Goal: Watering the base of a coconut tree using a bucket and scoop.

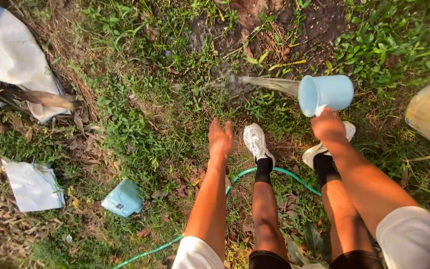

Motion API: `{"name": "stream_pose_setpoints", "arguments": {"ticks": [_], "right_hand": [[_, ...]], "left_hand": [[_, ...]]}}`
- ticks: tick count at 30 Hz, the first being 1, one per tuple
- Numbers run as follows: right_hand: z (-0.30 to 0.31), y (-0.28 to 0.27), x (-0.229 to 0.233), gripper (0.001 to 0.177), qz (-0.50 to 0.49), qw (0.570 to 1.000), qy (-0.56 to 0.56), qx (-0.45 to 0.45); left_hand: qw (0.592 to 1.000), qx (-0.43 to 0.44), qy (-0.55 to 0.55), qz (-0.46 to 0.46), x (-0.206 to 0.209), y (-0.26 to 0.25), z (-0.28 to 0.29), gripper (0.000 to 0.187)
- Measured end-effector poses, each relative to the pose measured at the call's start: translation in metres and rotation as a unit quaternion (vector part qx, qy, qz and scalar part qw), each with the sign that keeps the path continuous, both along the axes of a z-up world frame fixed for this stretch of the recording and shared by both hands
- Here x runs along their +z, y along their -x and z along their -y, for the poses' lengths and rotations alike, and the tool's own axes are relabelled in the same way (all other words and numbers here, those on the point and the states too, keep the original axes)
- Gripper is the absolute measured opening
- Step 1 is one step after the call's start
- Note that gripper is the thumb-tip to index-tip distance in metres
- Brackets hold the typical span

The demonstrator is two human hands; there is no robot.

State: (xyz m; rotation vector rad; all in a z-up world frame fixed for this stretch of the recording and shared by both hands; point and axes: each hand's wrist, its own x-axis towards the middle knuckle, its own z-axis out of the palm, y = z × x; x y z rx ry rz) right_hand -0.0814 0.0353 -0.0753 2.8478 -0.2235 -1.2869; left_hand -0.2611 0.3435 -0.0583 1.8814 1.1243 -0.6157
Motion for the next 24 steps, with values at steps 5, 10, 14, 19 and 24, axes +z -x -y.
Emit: {"name": "stream_pose_setpoints", "arguments": {"ticks": [5,10,14,19,24], "right_hand": [[0.039,0.011,-0.030,0.039,0.035,0.997,0.035,0.053],[-0.002,0.021,-0.035,0.043,0.057,0.998,-0.030,0.019],[-0.033,0.023,-0.008,0.041,0.058,0.992,-0.091,-0.068],[0.024,0.020,0.011,0.038,0.162,0.971,-0.123,-0.122],[0.123,0.011,0.060,0.034,0.318,0.921,-0.094,-0.206]], "left_hand": [[1.000,0.007,0.021,-0.013,0.007,0.004,0.000,0.074],[1.000,-0.008,-0.004,0.019,0.001,0.014,0.010,0.075],[0.999,-0.021,0.004,-0.037,0.032,-0.029,0.026,0.075],[0.996,-0.076,-0.042,0.033,0.006,-0.053,0.075,0.080],[0.988,-0.131,-0.050,0.059,0.045,-0.121,0.149,0.089]]}}
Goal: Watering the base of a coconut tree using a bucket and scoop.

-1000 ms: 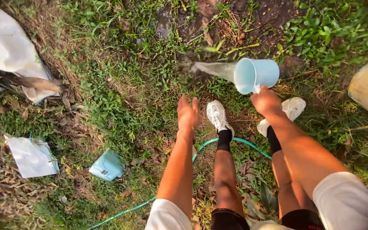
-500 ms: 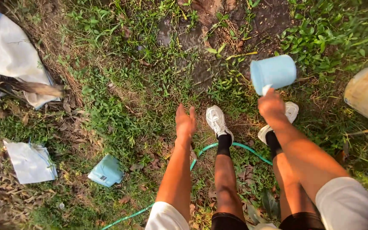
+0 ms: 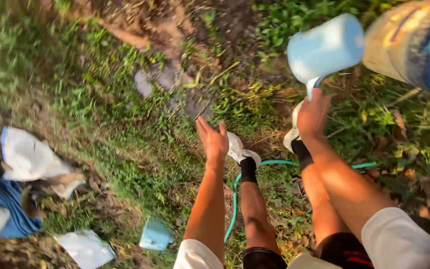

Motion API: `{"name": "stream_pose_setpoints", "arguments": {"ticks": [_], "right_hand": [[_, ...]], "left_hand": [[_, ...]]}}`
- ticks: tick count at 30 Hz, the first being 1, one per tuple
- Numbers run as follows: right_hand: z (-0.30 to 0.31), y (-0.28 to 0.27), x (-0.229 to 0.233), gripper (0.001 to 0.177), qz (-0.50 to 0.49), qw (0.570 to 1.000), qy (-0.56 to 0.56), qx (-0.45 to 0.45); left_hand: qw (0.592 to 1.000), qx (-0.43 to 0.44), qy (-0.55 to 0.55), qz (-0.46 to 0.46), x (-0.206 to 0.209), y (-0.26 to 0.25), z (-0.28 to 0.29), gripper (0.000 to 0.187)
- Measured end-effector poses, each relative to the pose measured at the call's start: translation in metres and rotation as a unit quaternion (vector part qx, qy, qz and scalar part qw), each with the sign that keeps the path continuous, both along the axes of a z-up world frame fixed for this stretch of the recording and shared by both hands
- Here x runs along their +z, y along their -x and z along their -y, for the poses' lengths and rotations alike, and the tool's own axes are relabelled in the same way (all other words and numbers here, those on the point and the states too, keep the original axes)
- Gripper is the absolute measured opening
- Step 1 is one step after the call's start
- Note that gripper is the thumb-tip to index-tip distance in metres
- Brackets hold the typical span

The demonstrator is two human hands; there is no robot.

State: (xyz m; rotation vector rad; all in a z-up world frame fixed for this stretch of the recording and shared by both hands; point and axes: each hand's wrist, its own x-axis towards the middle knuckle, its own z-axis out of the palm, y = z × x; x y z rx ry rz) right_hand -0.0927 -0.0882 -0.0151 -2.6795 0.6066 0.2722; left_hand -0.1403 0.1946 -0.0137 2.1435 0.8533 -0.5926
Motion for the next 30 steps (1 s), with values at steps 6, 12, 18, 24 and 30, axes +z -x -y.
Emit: {"name": "stream_pose_setpoints", "arguments": {"ticks": [6,12,18,24,30], "right_hand": [[0.118,-0.008,0.067,0.028,0.137,0.990,-0.026,-0.031],[0.248,-0.014,0.101,0.032,0.133,0.975,-0.026,-0.176],[0.389,-0.007,0.009,0.031,-0.039,0.974,0.074,-0.211],[0.409,-0.023,-0.048,0.025,-0.164,0.961,0.018,-0.224],[0.431,-0.056,-0.075,0.027,-0.070,0.987,0.003,-0.142]], "left_hand": [[0.985,-0.146,-0.009,0.093,-0.042,-0.032,0.099,0.101],[0.965,-0.249,0.045,0.069,-0.019,-0.102,0.231,0.094],[0.889,-0.443,0.076,0.089,0.038,-0.163,0.380,0.072],[0.845,-0.482,0.130,0.191,0.040,-0.165,0.479,0.074],[0.839,-0.503,0.075,0.196,0.023,-0.147,0.469,0.084]]}}
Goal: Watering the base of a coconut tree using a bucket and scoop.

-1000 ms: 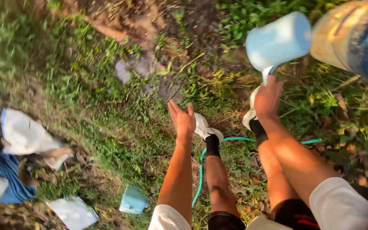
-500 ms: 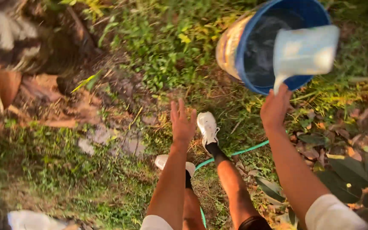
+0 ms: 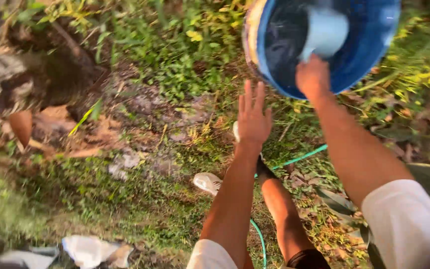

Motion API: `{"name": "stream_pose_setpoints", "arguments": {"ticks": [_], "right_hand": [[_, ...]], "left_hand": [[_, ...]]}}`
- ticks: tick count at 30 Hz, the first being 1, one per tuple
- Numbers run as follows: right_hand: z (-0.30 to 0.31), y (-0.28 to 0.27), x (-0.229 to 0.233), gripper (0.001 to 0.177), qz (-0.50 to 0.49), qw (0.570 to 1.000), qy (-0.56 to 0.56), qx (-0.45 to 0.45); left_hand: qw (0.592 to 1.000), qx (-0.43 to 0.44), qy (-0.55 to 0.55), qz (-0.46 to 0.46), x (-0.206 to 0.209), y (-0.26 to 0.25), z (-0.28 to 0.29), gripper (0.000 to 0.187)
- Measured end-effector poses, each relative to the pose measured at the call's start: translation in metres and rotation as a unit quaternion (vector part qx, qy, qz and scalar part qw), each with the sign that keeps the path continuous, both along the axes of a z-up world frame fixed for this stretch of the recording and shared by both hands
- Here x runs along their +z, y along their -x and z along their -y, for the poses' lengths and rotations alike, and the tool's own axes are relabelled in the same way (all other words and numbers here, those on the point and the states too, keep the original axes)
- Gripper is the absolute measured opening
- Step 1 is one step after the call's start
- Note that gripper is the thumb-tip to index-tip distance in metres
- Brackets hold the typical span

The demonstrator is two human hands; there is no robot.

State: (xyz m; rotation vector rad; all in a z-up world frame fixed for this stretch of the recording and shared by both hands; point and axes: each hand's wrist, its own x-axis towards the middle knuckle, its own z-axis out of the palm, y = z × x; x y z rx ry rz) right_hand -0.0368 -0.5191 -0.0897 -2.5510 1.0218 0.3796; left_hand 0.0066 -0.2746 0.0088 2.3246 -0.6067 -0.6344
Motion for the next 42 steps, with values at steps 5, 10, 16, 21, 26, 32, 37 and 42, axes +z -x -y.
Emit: {"name": "stream_pose_setpoints", "arguments": {"ticks": [5,10,16,21,26,32,37,42], "right_hand": [[0.034,-0.004,0.000,0.024,0.151,0.963,-0.149,-0.165],[0.030,0.007,0.059,0.018,0.194,0.851,-0.365,-0.324],[0.018,0.049,0.121,0.022,0.197,0.849,-0.410,-0.268],[0.055,0.105,0.104,0.016,0.144,0.857,-0.439,-0.228],[-0.081,0.019,0.167,0.015,0.131,0.887,-0.418,-0.146],[-0.272,-0.116,0.164,0.029,0.124,0.890,-0.431,-0.082],[-0.385,-0.217,0.128,0.025,0.093,0.869,-0.472,-0.112],[-0.441,-0.229,0.101,0.021,0.124,0.837,-0.492,-0.205]], "left_hand": [[0.972,0.033,-0.135,-0.188,0.007,-0.003,-0.047,0.080],[0.961,0.079,-0.173,-0.200,-0.036,0.034,-0.134,0.079],[0.944,0.171,-0.167,-0.229,-0.026,0.030,-0.226,0.082],[0.930,0.288,-0.101,-0.204,-0.012,0.031,-0.301,0.085],[0.908,0.364,-0.084,-0.187,-0.001,0.033,-0.383,0.086],[0.894,0.418,-0.097,-0.129,0.014,0.035,-0.457,0.089],[0.887,0.447,-0.055,-0.098,0.033,0.016,-0.477,0.084],[0.894,0.438,-0.016,-0.092,0.042,0.026,-0.479,0.083]]}}
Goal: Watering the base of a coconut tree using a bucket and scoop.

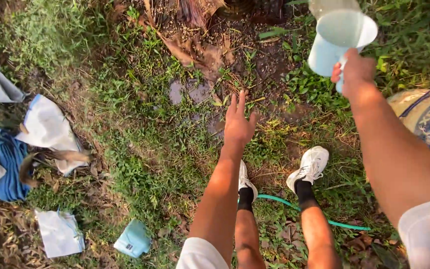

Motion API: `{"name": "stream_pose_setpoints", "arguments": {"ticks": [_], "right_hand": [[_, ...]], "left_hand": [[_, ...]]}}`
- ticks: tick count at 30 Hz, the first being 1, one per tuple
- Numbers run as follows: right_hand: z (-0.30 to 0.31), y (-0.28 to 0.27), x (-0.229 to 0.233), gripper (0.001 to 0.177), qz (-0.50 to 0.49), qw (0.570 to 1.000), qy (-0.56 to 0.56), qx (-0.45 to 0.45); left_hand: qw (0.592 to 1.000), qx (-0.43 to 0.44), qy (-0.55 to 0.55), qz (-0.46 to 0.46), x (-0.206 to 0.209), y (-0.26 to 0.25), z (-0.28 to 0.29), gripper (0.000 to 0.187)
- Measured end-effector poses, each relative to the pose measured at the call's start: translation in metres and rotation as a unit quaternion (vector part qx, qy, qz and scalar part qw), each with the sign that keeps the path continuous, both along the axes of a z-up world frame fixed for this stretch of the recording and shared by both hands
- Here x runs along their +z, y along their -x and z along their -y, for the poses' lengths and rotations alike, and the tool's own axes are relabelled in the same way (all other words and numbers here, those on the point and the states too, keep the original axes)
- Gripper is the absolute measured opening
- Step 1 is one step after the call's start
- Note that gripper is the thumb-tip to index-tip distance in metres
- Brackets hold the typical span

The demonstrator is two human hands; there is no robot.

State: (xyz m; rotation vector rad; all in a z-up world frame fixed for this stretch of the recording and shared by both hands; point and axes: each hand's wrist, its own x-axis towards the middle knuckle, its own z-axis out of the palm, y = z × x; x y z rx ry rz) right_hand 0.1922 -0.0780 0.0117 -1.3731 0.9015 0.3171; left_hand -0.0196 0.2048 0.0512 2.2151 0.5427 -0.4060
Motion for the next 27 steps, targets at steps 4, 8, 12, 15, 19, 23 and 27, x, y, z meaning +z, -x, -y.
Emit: {"name": "stream_pose_setpoints", "arguments": {"ticks": [4,8,12,15,19,23,27], "right_hand": [[0.009,0.059,-0.011,0.021,-0.020,0.998,0.045,0.028],[0.019,0.112,-0.043,0.026,-0.061,0.986,0.100,0.118],[0.027,0.186,-0.063,0.031,-0.117,0.961,0.166,0.185],[-0.007,0.207,-0.073,0.036,-0.170,0.958,0.155,0.174],[-0.076,0.214,-0.097,0.034,-0.156,0.927,0.238,0.243],[-0.173,0.168,-0.118,0.024,-0.116,0.945,0.108,0.286],[-0.321,0.101,-0.051,0.024,-0.107,0.940,0.042,0.323]], "left_hand": [[1.000,0.012,0.008,-0.028,-0.023,0.046,-0.008,0.083],[0.990,0.056,0.028,-0.127,-0.055,0.091,-0.028,0.086],[0.986,0.105,0.038,-0.127,-0.088,0.151,-0.043,0.083],[0.977,0.103,0.019,-0.184,-0.074,0.158,-0.068,0.082],[0.982,0.144,0.014,-0.121,-0.087,0.162,-0.108,0.079],[0.982,0.181,-0.003,-0.043,-0.065,0.130,-0.169,0.076],[0.974,0.221,-0.017,0.043,-0.036,0.092,-0.236,0.074]]}}
